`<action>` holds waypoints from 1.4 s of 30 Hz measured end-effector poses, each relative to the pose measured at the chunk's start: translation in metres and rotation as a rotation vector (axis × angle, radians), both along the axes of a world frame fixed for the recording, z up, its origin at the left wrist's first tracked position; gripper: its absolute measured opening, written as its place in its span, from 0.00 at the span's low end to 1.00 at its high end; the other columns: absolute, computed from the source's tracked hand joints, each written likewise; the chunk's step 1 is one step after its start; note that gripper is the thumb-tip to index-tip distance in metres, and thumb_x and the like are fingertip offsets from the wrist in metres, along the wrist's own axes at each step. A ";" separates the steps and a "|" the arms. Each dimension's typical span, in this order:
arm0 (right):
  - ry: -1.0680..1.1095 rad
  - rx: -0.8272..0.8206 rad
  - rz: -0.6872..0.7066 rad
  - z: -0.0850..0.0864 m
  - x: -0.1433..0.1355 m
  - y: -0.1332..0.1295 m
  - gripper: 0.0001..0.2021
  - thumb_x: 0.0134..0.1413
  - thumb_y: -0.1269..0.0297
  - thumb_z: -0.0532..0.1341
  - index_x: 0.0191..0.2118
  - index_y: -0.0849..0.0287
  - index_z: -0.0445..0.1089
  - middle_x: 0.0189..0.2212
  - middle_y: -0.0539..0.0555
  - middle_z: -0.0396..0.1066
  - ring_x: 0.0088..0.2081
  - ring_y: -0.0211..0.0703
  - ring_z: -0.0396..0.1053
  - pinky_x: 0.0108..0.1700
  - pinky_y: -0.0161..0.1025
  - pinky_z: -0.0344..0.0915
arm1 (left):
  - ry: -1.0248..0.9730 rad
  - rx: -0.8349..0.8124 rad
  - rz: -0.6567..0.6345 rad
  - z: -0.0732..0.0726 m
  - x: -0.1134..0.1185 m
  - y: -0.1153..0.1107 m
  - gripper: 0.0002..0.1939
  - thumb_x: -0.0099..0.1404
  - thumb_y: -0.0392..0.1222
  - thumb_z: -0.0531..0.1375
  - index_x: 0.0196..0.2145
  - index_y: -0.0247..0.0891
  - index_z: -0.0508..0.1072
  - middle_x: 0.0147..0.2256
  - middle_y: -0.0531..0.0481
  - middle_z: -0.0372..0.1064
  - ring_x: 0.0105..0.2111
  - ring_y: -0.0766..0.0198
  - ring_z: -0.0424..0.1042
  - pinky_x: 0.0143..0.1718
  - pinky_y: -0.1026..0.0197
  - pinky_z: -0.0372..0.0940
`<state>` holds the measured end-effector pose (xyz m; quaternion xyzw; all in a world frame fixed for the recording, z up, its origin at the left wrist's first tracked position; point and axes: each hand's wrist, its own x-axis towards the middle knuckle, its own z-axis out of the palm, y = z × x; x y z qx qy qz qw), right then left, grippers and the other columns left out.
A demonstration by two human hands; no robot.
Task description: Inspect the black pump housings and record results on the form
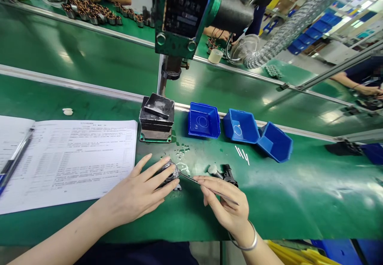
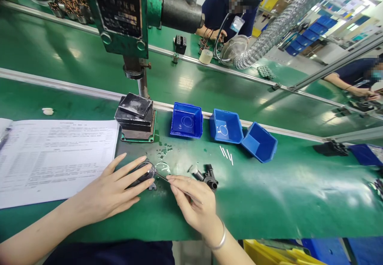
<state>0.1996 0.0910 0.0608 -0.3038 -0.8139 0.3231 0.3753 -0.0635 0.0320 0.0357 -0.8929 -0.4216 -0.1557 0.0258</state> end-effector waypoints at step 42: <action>0.041 -0.308 0.009 -0.007 -0.032 0.014 0.11 0.62 0.71 0.60 0.47 0.53 0.76 0.43 0.54 0.78 0.18 0.33 0.70 0.27 0.36 0.73 | -0.188 0.012 0.072 -0.005 -0.017 -0.010 0.19 0.66 0.40 0.60 0.54 0.36 0.69 0.58 0.49 0.67 0.64 0.54 0.56 0.70 0.45 0.33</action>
